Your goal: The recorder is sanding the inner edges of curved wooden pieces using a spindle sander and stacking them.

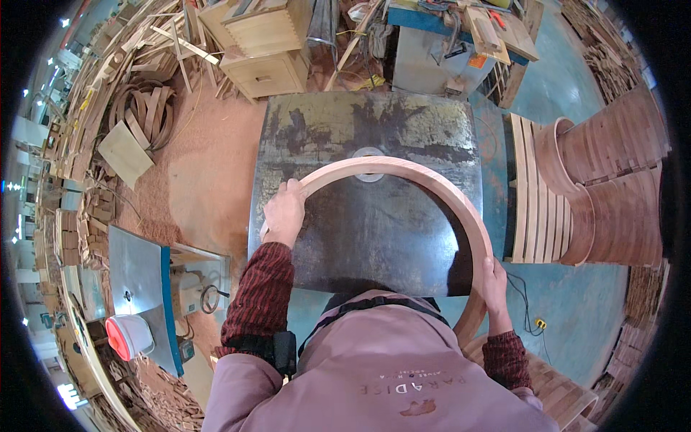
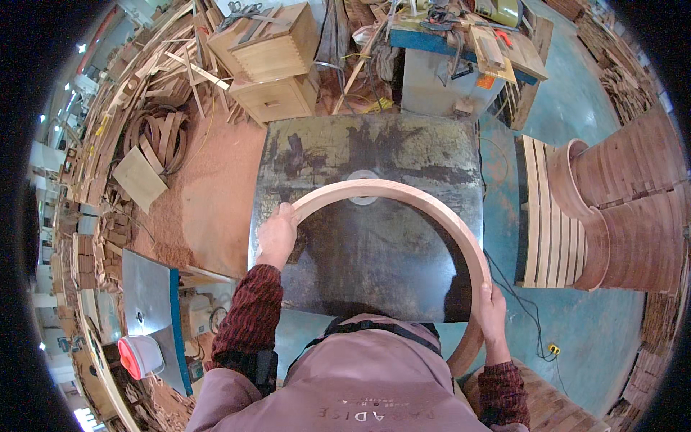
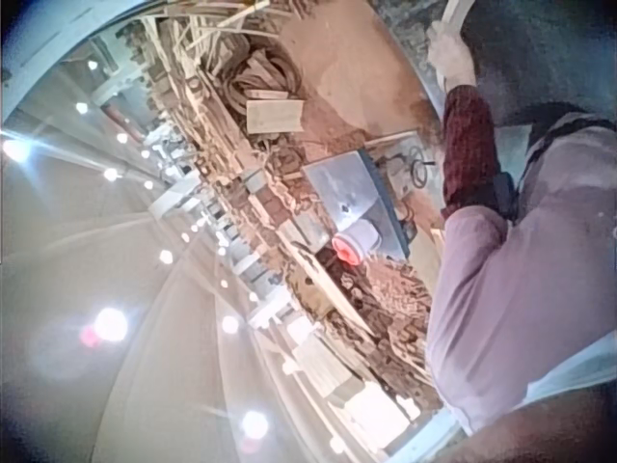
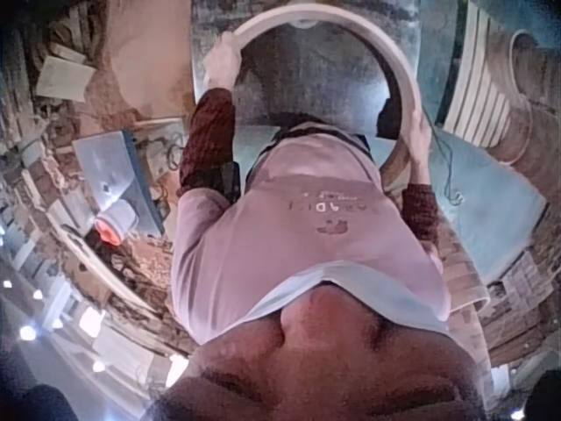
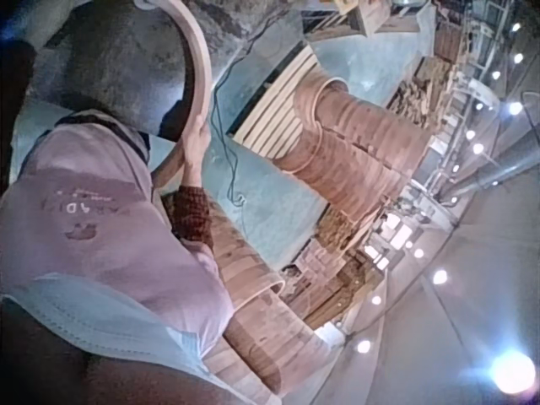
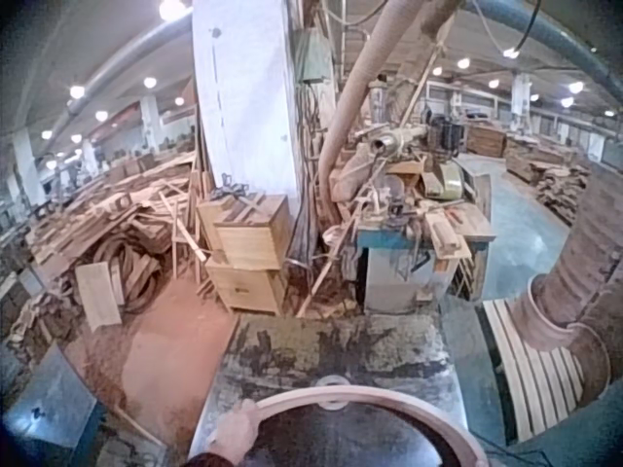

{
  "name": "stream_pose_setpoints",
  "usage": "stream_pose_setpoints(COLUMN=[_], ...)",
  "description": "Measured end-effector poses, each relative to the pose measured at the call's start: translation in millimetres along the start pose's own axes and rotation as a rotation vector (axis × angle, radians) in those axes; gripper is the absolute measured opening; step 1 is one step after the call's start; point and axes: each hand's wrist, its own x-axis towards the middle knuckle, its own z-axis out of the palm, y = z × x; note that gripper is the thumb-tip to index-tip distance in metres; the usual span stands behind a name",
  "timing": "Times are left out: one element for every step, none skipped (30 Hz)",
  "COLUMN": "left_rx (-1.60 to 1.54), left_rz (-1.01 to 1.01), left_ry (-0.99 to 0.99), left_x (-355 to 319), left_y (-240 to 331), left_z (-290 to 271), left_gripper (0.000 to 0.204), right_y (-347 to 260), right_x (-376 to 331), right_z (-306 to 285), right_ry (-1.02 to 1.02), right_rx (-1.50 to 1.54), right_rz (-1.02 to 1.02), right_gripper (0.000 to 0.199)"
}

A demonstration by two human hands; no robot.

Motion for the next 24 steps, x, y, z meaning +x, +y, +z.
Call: stream_pose_setpoints(left_rx=[-0.022, -0.042, -0.042, -0.042, -0.042, -0.030, -0.017, -0.005, 0.000, 0.004, 0.009, 0.027, 0.045, 0.063, 0.059, 0.056, 0.052, 0.070, 0.085, 0.101, 0.101, 0.101, 0.102, 0.111], left_rz=[-0.001, -0.003, -0.017, -0.026, -0.035, -0.049, -0.063, -0.076, -0.086, -0.096, -0.106, -0.139, -0.172, -0.206, -0.196, -0.185, -0.175, -0.189, -0.202, -0.214, -0.213, -0.211, -0.207, -0.225], left_ry=[0.025, 0.049, 0.047, 0.044, 0.042, 0.035, 0.028, 0.020, 0.025, 0.030, 0.035, 0.029, 0.022, 0.015, 0.034, 0.053, 0.072, 0.078, 0.086, 0.094, 0.090, 0.085, 0.080, 0.074], left_x=[-1.8, -4.1, -6.8, -8.6, -10.1, -12.2, -14.3, -16.4, -19.0, -21.9, -24.3, -26.0, -27.8, -30.3, -31.9, -34.4, -36.8, -38.6, -41.3, -44.8, -46.2, -47.7, -48.3, -50.5], left_y=[-7.6, -13.2, -18.6, -21.6, -24.3, -27.0, -29.0, -31.8, -36.8, -42.7, -47.7, -51.9, -55.6, -59.6, -64.5, -70.3, -77.0, -87.8, -98.3, -107.4, -107.5, -107.2, -106.8, -109.9], left_z=[4.5, 5.3, 5.8, 5.2, 4.4, 1.7, -2.1, -4.3, -4.3, -3.8, -3.8, -5.9, -8.1, -9.9, -10.8, -9.3, -7.1, -2.4, -0.1, 3.2, -2.3, -8.9, -14.0, -16.6], left_gripper=[0.022, 0.022, 0.023, 0.023, 0.024, 0.024, 0.024, 0.024, 0.024, 0.024, 0.023, 0.024, 0.025, 0.026, 0.025, 0.025, 0.025, 0.025, 0.025, 0.025, 0.025, 0.024, 0.023, 0.024], right_y=[-1.8, -3.6, -5.9, -7.5, -9.6, -15.7, -24.6, -30.3, -31.8, -32.0, -33.3, -38.0, -44.6, -48.8, -49.0, -46.0, -44.1, -45.4, -49.1, -52.3, -54.8, -56.8, -59.5, -64.0], right_x=[2.0, 4.6, 7.4, 9.2, 11.2, 12.9, 14.1, 16.5, 19.6, 22.7, 25.8, 29.3, 32.6, 35.9, 40.7, 46.2, 50.9, 55.5, 57.4, 58.9, 61.0, 62.6, 64.0, 65.2], right_z=[1.3, 3.1, 4.6, 6.0, 7.7, 10.2, 13.0, 15.5, 18.0, 21.0, 23.5, 27.4, 31.8, 35.3, 38.8, 43.3, 48.3, 55.0, 61.1, 66.5, 71.7, 76.3, 78.6, 80.3], right_ry=[-0.012, -0.026, -0.037, -0.042, -0.048, -0.049, -0.050, -0.051, -0.067, -0.083, -0.100, -0.110, -0.120, -0.131, -0.134, -0.137, -0.140, -0.145, -0.147, -0.148, -0.154, -0.158, -0.161, -0.181], right_rx=[0.002, 0.003, -0.011, -0.023, -0.036, -0.046, -0.057, -0.068, -0.076, -0.084, -0.093, -0.127, -0.162, -0.197, -0.211, -0.226, -0.241, -0.222, -0.204, -0.185, -0.179, -0.172, -0.165, -0.187], right_rz=[-0.014, -0.028, -0.026, -0.024, -0.021, -0.030, -0.040, -0.049, -0.060, -0.071, -0.081, -0.092, -0.103, -0.114, -0.123, -0.131, -0.138, -0.141, -0.145, -0.148, -0.169, -0.189, -0.209, -0.206], right_gripper=[0.051, 0.051, 0.051, 0.050, 0.050, 0.050, 0.049, 0.049, 0.049, 0.049, 0.050, 0.050, 0.050, 0.050, 0.051, 0.052, 0.053, 0.054, 0.054, 0.055, 0.056, 0.056, 0.056, 0.056])
